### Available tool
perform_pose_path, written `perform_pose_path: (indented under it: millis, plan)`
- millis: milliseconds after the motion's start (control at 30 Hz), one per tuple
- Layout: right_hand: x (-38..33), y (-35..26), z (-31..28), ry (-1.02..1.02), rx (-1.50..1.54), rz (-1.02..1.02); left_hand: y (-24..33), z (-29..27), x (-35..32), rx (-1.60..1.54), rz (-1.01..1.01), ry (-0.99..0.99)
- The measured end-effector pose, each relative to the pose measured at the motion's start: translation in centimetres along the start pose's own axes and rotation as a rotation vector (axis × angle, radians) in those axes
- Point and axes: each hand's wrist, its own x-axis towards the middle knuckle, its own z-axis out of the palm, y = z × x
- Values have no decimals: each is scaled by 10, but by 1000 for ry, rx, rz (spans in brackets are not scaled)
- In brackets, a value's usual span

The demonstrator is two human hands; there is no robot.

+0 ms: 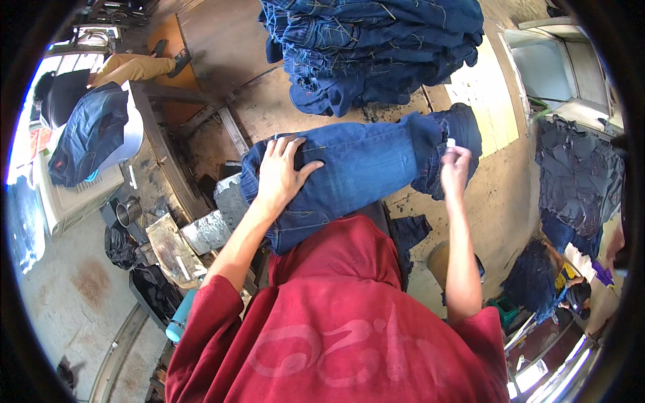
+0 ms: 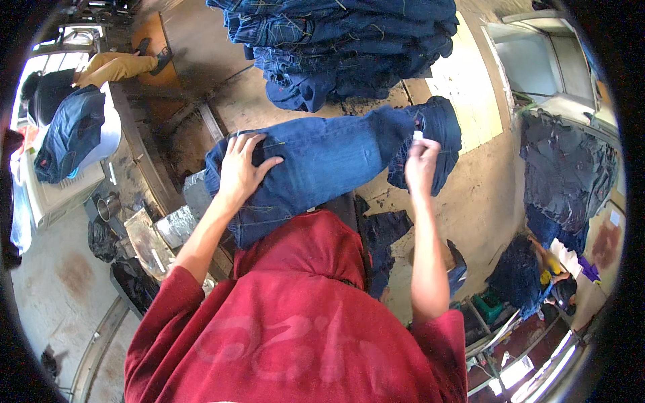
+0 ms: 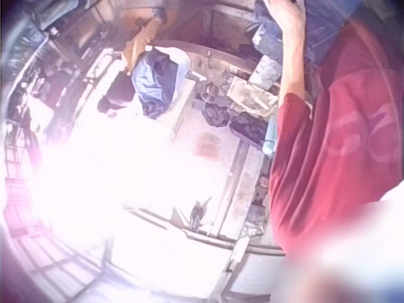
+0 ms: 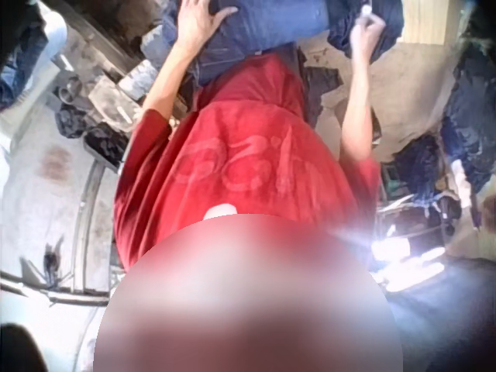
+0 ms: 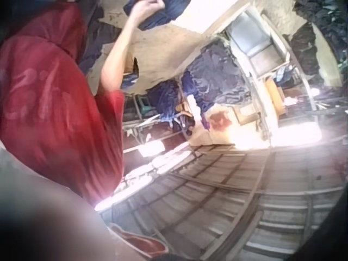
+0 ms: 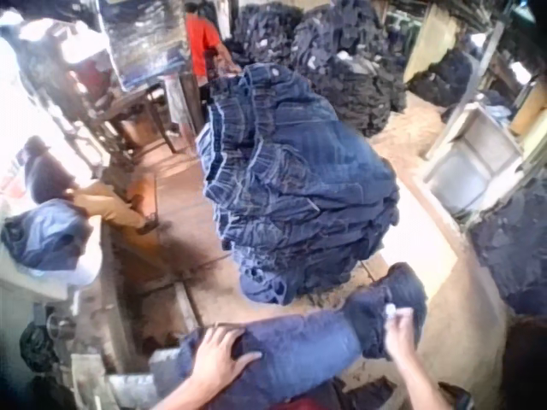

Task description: The person repeatedly picks up pairs of denim jeans from a pile, uses a small tool to pull out loose threads and lint from seams and pockets, and places the jeans back on the pile. The process is repeated for multiple pairs throughout the clip.

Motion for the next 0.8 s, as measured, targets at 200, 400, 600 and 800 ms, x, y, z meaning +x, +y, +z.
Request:
perform_pose_path:
  millis: [200, 400, 600, 800]
  plan:
    - [-153, -178, 51, -386, 56, -151, -39, -4, 56, -87, 153, -282]
    - [-170, -216, 109, -276, -80, -408, -56, 6, 80, -400, -62, -634]
    - [-170, -226, 128, -321, -268, -355, -63, 21, 68, -315, 28, -424]
    - [-165, -227, 125, -332, -186, -282, -67, 26, 65, -295, 94, -379]
